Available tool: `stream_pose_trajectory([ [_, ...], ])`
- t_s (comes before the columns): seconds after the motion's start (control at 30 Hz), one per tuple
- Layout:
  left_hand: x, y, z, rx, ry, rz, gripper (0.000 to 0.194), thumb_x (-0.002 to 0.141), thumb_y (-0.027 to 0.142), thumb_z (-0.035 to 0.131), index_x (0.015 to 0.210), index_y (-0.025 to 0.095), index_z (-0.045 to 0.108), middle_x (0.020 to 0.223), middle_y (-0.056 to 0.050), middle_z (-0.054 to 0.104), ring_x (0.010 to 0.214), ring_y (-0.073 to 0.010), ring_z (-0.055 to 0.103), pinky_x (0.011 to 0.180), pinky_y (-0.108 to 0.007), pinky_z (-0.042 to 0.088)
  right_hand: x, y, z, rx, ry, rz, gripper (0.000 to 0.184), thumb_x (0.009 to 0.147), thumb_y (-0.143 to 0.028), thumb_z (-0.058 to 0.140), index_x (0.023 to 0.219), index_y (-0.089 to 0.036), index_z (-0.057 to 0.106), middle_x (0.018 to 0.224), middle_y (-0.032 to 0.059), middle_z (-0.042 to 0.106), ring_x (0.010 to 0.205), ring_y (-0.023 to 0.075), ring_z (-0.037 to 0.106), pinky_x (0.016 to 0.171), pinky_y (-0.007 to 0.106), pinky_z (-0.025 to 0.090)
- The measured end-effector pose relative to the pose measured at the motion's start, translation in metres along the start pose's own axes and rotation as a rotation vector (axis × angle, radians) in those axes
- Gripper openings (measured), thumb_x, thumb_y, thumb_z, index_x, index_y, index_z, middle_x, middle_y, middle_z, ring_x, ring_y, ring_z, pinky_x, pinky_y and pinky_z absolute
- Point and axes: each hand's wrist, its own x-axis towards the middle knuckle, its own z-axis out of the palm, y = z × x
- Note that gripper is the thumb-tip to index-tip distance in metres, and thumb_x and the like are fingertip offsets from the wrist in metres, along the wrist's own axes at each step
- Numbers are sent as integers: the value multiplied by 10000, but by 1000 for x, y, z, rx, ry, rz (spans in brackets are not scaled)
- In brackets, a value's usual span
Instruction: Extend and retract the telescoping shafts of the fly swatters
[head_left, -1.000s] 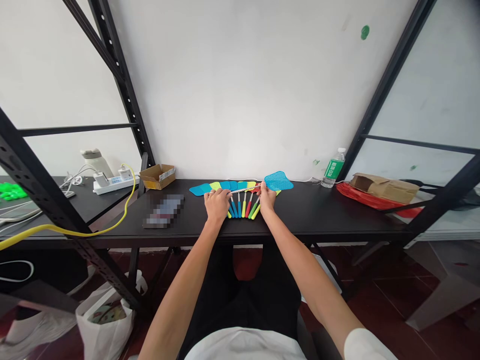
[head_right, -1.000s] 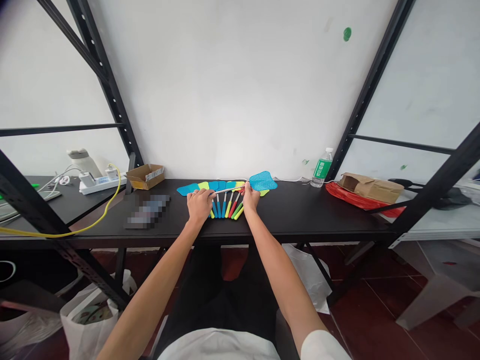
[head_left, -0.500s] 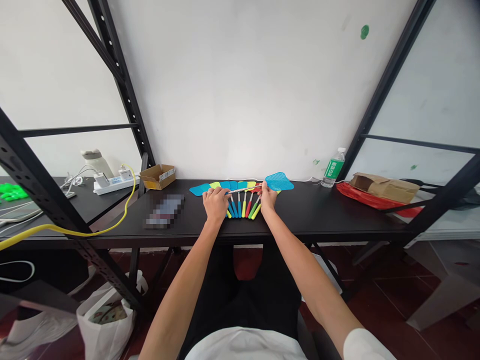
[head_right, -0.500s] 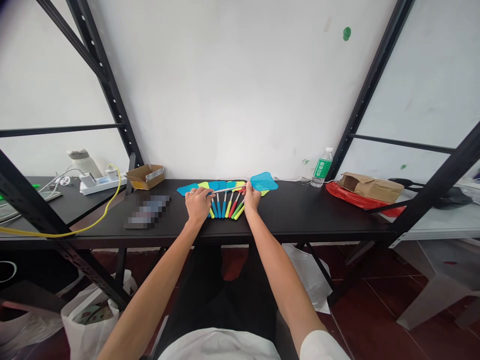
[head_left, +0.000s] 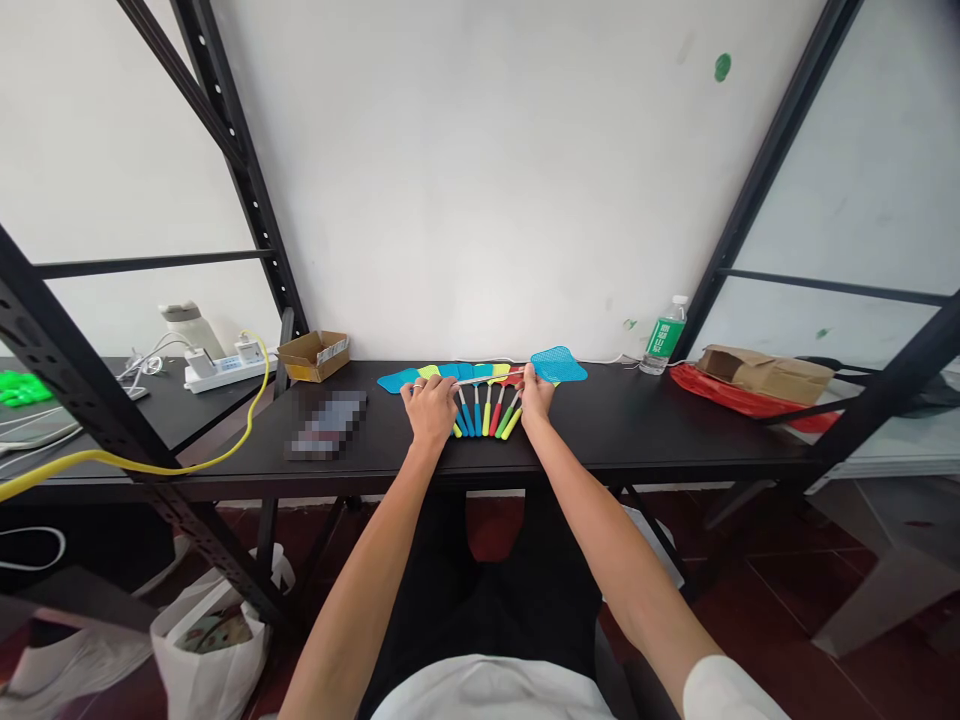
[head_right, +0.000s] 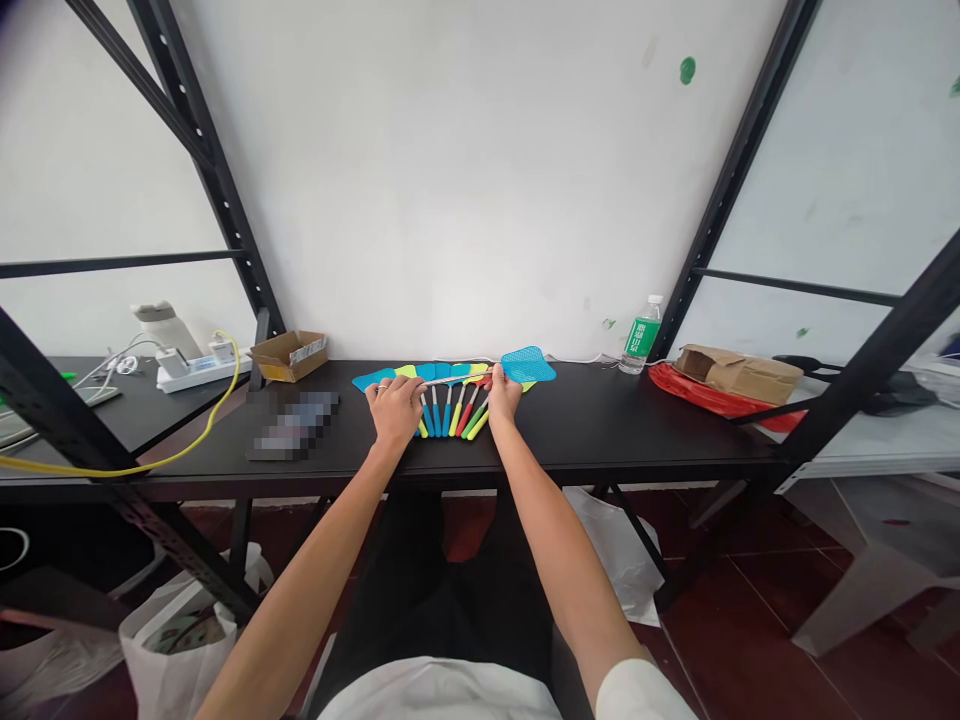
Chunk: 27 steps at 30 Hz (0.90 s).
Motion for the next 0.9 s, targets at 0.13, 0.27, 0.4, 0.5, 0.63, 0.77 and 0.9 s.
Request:
stream_pose_trajectory([
  [0.13,0,1,-2,-11,-3,-10,339,1014,308,403,994,263,738,969,-96,724,946,-288,584,931,-476,264,1,2,-1,6,2,-4,508,849,-631,561,790,-148,708,501,-7,550,495,154,535,495,266,425],
  [0.27,1,1,-3,-17,-18,-17,343,1014,314,400,995,257,737,981,-98,726,949,-290,582,936,-480,263,3,4,-3,1,11,-4,495,853,-623,554,758,-157,692,512,-3,560,500,154,550,495,264,426],
  [0.4,1,0,-4,-22,-26,-25,357,1017,319,383,1000,263,735,993,-102,724,963,-295,583,950,-485,257,5,5,-4,19,30,6,488,835,-627,574,739,-160,678,518,-6,565,497,146,543,493,257,417],
  [0.5,1,0,-4,-35,-26,-33,351,1014,323,387,999,270,734,990,-101,722,976,-301,583,964,-490,254,5,5,-4,44,31,25,489,816,-627,595,727,-153,673,511,-10,560,492,137,532,493,251,406],
  [0.63,0,0,-3,-11,-16,-43,334,1010,325,401,1000,270,730,994,-101,728,989,-305,575,974,-493,246,5,4,-4,52,34,40,485,812,-625,604,732,-152,672,508,-14,557,492,136,530,490,249,400],
  [0.77,0,-1,-2,10,-1,-45,343,1017,316,390,991,268,728,989,-94,733,997,-301,575,974,-489,247,4,2,-5,41,30,37,484,826,-625,588,747,-156,674,505,-19,545,492,138,523,492,253,400],
  [0.9,0,-1,-3,-1,12,-46,352,1020,312,384,993,262,731,991,-90,734,1002,-299,576,977,-491,249,4,0,-5,47,39,24,481,836,-628,573,724,-167,657,511,-18,535,494,140,514,492,258,395],
])
